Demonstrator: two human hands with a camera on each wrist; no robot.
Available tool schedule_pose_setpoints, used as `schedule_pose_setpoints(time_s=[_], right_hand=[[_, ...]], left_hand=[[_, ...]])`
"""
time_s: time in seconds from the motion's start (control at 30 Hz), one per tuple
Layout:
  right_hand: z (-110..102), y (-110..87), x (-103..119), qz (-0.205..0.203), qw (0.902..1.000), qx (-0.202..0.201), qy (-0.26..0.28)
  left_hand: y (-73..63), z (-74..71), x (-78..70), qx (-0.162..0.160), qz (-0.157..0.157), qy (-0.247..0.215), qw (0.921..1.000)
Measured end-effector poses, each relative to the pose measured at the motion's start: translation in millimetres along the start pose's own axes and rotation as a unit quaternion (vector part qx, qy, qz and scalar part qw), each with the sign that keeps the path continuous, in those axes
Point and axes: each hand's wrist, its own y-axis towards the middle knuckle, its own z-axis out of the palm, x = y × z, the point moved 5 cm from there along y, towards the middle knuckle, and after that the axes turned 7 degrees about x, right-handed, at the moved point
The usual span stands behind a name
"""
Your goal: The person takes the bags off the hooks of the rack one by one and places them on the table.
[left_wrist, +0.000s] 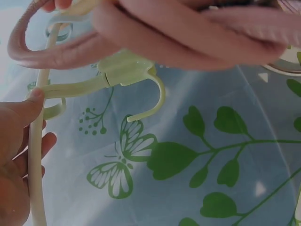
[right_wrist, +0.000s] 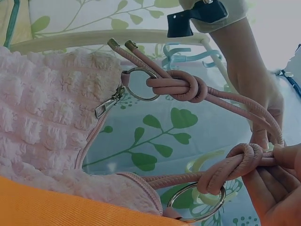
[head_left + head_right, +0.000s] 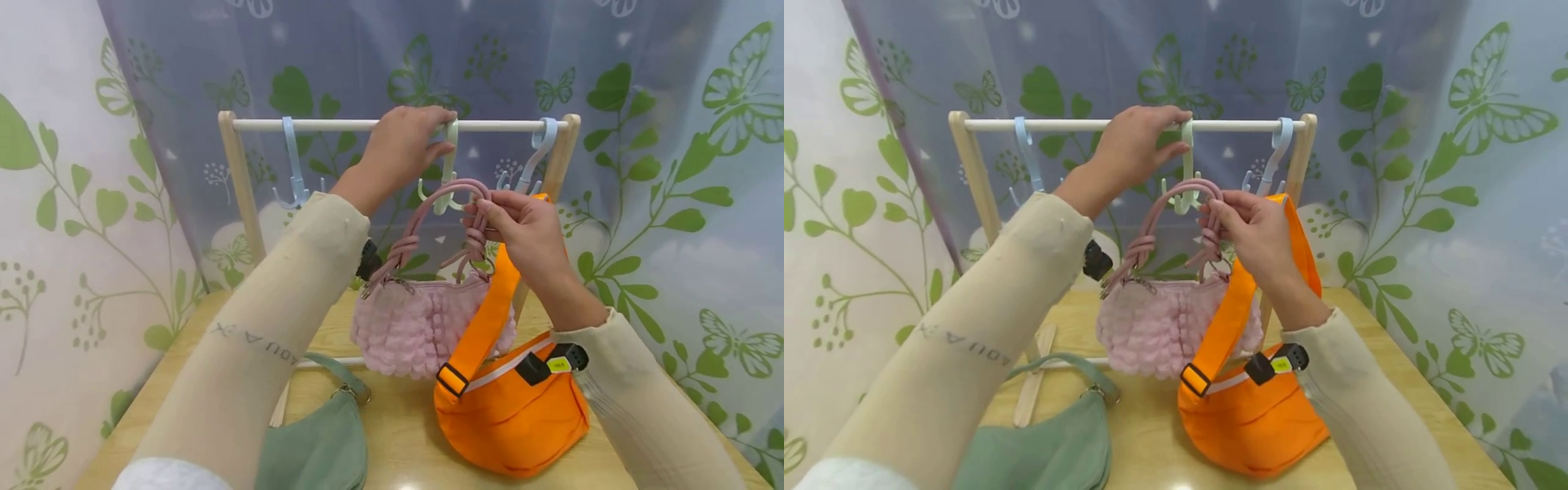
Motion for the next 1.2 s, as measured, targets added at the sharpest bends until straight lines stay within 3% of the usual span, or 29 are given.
schedule_pose_setpoints(time_s=[0.27,0.83,1.2], right_hand=[[3.9,-5.7,5.0,-0.009,0.9996,0.015,0.024],[16.3,-19.4,10.2,-0.006,0.9995,0.029,0.007],[19.4,-31.2,13.3,0.005,0.9994,0.035,0.005]], left_hand=[[-1.6,1.3,1.9,0.005,0.001,-0.012,0.9999],[-2.8,3.6,0.9,0.006,0.003,-0.014,0.9999],[-2.1,1.2,-0.5,-0.02,0.008,-0.006,0.9998]])
